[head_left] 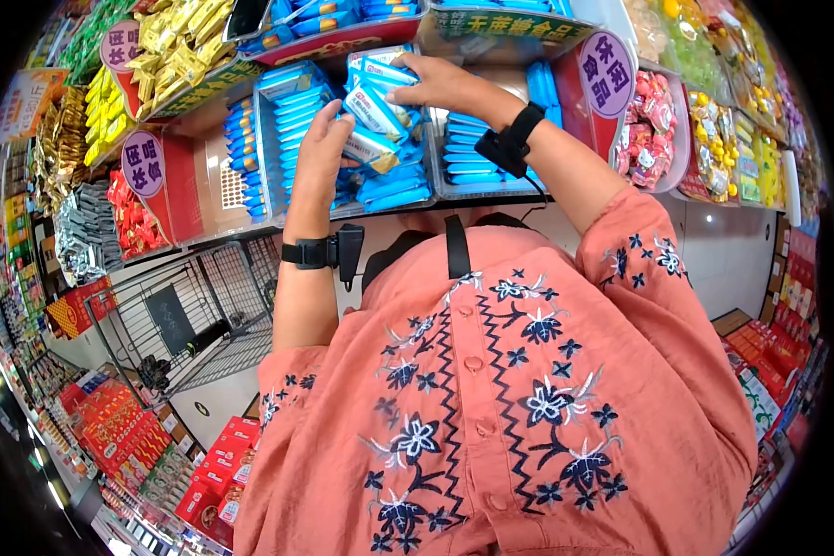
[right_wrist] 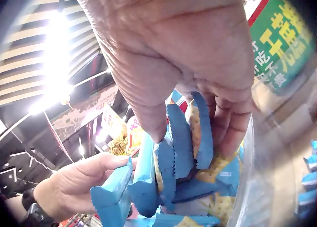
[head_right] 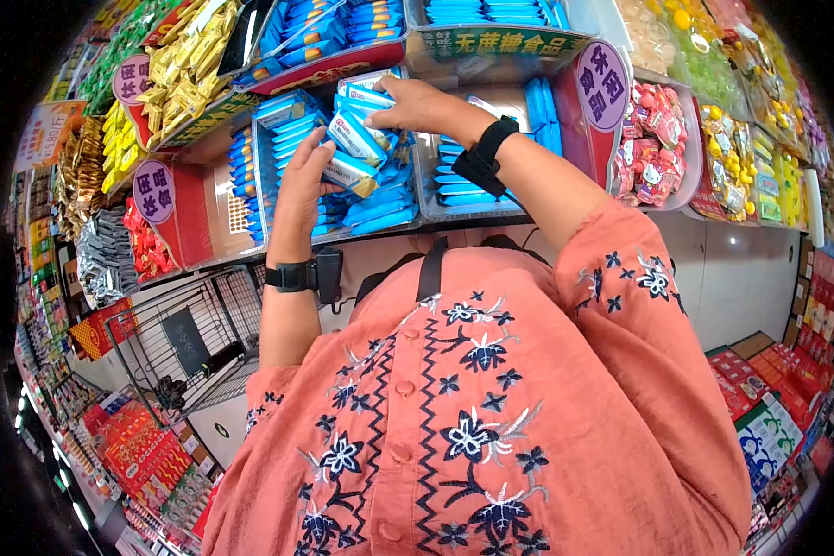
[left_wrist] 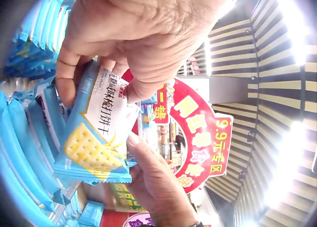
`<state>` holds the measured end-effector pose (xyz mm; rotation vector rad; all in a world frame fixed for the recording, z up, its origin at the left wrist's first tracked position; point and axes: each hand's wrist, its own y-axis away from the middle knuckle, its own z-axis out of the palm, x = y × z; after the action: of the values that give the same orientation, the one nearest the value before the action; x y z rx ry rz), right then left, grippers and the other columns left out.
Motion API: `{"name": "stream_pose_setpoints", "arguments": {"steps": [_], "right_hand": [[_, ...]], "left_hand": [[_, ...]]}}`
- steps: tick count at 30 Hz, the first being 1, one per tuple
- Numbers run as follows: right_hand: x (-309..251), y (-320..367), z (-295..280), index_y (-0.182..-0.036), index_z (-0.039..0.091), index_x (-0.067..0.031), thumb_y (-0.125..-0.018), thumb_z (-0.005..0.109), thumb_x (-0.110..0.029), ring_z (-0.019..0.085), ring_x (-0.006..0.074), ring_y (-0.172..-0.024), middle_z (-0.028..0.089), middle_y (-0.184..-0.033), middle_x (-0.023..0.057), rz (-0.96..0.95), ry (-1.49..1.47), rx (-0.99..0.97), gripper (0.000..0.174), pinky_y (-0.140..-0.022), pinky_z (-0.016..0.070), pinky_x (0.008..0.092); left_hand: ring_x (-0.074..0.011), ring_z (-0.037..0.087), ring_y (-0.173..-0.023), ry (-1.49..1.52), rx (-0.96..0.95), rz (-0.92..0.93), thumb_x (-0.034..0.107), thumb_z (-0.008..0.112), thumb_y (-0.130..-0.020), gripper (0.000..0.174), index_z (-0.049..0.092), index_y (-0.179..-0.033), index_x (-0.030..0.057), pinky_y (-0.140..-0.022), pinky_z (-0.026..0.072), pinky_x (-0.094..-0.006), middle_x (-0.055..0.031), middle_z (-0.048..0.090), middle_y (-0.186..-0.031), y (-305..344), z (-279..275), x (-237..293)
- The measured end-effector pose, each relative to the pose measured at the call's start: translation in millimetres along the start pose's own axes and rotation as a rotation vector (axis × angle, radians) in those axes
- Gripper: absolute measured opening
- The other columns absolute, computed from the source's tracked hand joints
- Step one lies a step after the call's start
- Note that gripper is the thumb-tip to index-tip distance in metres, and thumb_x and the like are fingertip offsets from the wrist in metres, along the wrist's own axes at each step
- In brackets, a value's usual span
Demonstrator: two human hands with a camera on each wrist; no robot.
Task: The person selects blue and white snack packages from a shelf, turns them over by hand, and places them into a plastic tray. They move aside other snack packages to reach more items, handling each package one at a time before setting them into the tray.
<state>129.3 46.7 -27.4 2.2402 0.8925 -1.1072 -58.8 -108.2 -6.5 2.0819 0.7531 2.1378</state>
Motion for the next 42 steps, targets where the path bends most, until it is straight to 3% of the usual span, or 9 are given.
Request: {"name": "stream_pose_setpoints", "arguments": {"steps": [14,24,27,30,31,34,38,41,42], "right_hand": [[-0.3,-2.9,1.1,-0.136,0.05,0.0032,-0.082,0.073,-0.047,0.064,0.0365,-0.109,0.063,-0.121,0.029,0.036,0.013,0.001,0.077,-0.092,0.05,0.0383],[-2.7,1.1,3.0,-0.131,0.055,0.001,-0.083,0.077,-0.038,0.066,0.0235,-0.094,0.066,-0.109,0.0185,0.08,-0.179,-0.003,0.065,-0.08,0.0532,0.0325],[3.5,0.2,5.5,-0.127,0.058,-0.0007,-0.085,0.076,-0.035,0.065,0.0186,-0.09,0.067,-0.105,0.014,0.088,-0.264,0.023,0.057,-0.076,0.0531,0.0303],[12.7,-2.0,4.9,-0.125,0.06,-0.0019,-0.087,0.075,-0.035,0.065,0.0159,-0.087,0.067,-0.102,0.0108,0.139,-0.368,0.028,0.052,-0.073,0.053,0.0295],[14.2,-2.3,3.7,-0.124,0.061,-0.0022,-0.087,0.075,-0.035,0.065,0.0153,-0.087,0.067,-0.1,0.01,0.151,-0.373,0.027,0.051,-0.072,0.053,0.0292],[17.8,-2.3,4.3,-0.124,0.061,-0.0022,-0.087,0.075,-0.035,0.065,0.0148,-0.084,0.067,-0.098,0.0093,0.142,-0.375,0.043,0.051,-0.069,0.0533,0.0291],[17.2,-2.2,4.1,-0.125,0.061,-0.0013,-0.087,0.074,-0.035,0.064,0.0144,-0.083,0.067,-0.098,0.0092,0.152,-0.392,0.034,0.052,-0.069,0.053,0.0286],[14.2,-1.4,2.0,-0.125,0.061,-0.0004,-0.088,0.074,-0.035,0.063,0.0142,-0.084,0.067,-0.099,0.0092,0.15,-0.395,0.027,0.053,-0.07,0.0526,0.0285],[13.8,-1.1,2.1,-0.125,0.06,-0.0002,-0.088,0.074,-0.035,0.063,0.0142,-0.084,0.067,-0.099,0.0092,0.148,-0.394,0.027,0.053,-0.07,0.0525,0.0284]], "left_hand": [[-0.0168,0.065,-0.092,0.012,-0.018,-0.036,0.035,0.063,-0.093,0.061,0.048,-0.143,0.0019,-0.069,0.0545,-0.0298,-0.0096,0.064,-0.112,-8.5,-4.2,-7.4],[-0.0229,0.066,-0.086,-0.23,0.097,-0.143,0.058,0.063,-0.087,0.077,0.051,-0.134,-0.0019,-0.068,0.0534,-0.0323,-0.0127,0.064,-0.107,-33.4,14.0,6.9],[-0.0202,0.066,-0.079,-0.27,0.075,-0.13,0.055,0.062,-0.088,0.066,0.056,-0.124,-0.0006,-0.065,0.0528,-0.0322,-0.0097,0.065,-0.098,-42.5,12.0,-0.6],[-0.02,0.065,-0.068,-0.074,0.078,-0.099,0.051,0.067,-0.085,0.06,0.058,-0.109,-0.0032,-0.056,0.0521,-0.0308,-0.0108,0.065,-0.086,-39.2,7.0,-4.4],[-0.0131,0.062,-0.071,-0.046,0.057,-0.153,0.049,0.062,-0.09,0.044,0.061,-0.105,0.0073,-0.062,0.0496,-0.0296,-0.003,0.064,-0.086,-34.3,4.3,-2.5],[-0.0114,0.059,-0.068,0.033,0.04,-0.14,0.047,0.062,-0.091,0.037,0.061,-0.099,0.0111,-0.062,0.0466,-0.0272,-0.0002,0.062,-0.081,-21.7,2.5,4.3],[-0.0076,0.054,-0.064,0.057,0.019,-0.125,0.047,0.063,-0.091,0.032,0.06,-0.093,0.015,-0.057,0.0376,-0.0242,0.004,0.059,-0.074,-18.6,-0.4,5.3],[-0.0064,0.053,-0.063,0.072,0.01,-0.12,0.046,0.064,-0.09,0.031,0.06,-0.093,0.0157,-0.056,0.0353,-0.0233,0.0046,0.058,-0.073,-14.6,3.3,11.1],[-0.0072,0.055,-0.063,0.08,0.0,-0.115,0.045,0.065,-0.09,0.035,0.059,-0.098,0.0116,-0.055,0.0381,-0.023,0.0028,0.059,-0.075,-16.0,1.9,8.9]]}}
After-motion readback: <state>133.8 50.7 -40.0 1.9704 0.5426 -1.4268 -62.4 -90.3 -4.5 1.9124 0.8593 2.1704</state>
